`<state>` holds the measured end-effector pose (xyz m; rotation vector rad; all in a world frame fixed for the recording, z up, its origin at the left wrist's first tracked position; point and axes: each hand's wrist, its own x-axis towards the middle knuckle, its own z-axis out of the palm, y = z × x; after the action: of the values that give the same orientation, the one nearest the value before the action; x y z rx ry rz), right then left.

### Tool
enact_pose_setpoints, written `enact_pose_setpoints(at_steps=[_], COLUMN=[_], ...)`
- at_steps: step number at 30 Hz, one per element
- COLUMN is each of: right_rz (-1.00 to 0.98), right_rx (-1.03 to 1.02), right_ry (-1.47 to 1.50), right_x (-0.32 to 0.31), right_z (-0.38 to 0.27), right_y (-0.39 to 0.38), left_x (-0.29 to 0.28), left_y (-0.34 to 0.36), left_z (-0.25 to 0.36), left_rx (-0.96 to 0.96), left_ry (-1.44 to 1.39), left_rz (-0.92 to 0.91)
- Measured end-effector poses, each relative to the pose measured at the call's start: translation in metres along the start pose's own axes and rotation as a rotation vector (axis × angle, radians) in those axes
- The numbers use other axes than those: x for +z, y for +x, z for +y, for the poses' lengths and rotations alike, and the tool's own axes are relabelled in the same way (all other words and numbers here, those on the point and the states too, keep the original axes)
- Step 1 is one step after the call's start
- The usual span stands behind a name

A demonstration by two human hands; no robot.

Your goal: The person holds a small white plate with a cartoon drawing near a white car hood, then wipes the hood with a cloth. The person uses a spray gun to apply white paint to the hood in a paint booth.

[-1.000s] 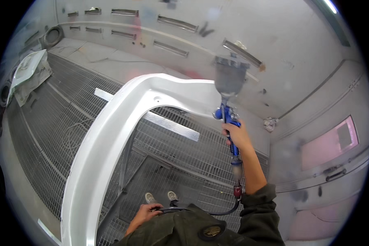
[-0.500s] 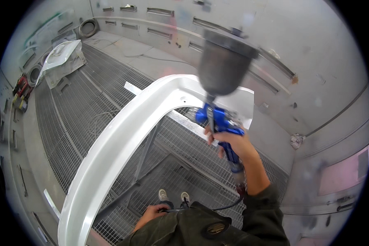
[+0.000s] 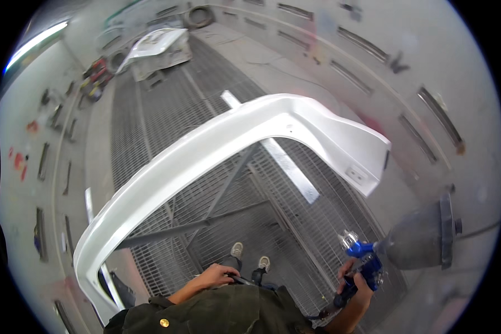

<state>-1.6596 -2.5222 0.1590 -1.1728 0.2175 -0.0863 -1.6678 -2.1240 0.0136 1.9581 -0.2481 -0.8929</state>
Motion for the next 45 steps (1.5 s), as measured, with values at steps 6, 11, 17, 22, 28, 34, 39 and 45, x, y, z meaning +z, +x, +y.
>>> enact_pose_setpoints(at_steps=[6,11,17,22,28,34,39,45], right_rz=[-0.203,-0.394,-0.623,-0.779,-1.084,-1.341,-1.490,-1.640], right_rx=[0.139,0.200,0.284,0.308,0.470,0.547,0.591,0.512], right_ry=[-0.076,-0.107,-0.013,-0.010,-0.017,-0.103,-0.172,-0.182], right_x=[0.018,0.030,0.057,0.080,0.094,0.100,0.110,0.131], right_z=[0.008,0.018,0.015,-0.028,-0.075,-0.096,-0.108,-0.141], right_y=[0.021,0.037,0.049,0.036,-0.002,-0.132,-0.231,-0.305], left_x=[0.036,0.068,0.127,0.204,0.305,0.446,0.584,0.702], left_y=[-0.033,-0.064,-0.116,-0.157,-0.211,-0.292,-0.342,-0.384], left_z=[-0.009,-0.011,-0.006,0.042,0.129,0.142,0.117,0.093], left_rx=[-0.012,-0.049,-0.145,-0.224,-0.339,-0.382,-0.609,-0.845], left_ry=[-0.029,-0.063,-0.092,-0.180,-0.345,-0.402,-0.409,-0.501], left_rz=[0.115,0.252,0.520,0.711,0.892,1.074,1.108,1.125])
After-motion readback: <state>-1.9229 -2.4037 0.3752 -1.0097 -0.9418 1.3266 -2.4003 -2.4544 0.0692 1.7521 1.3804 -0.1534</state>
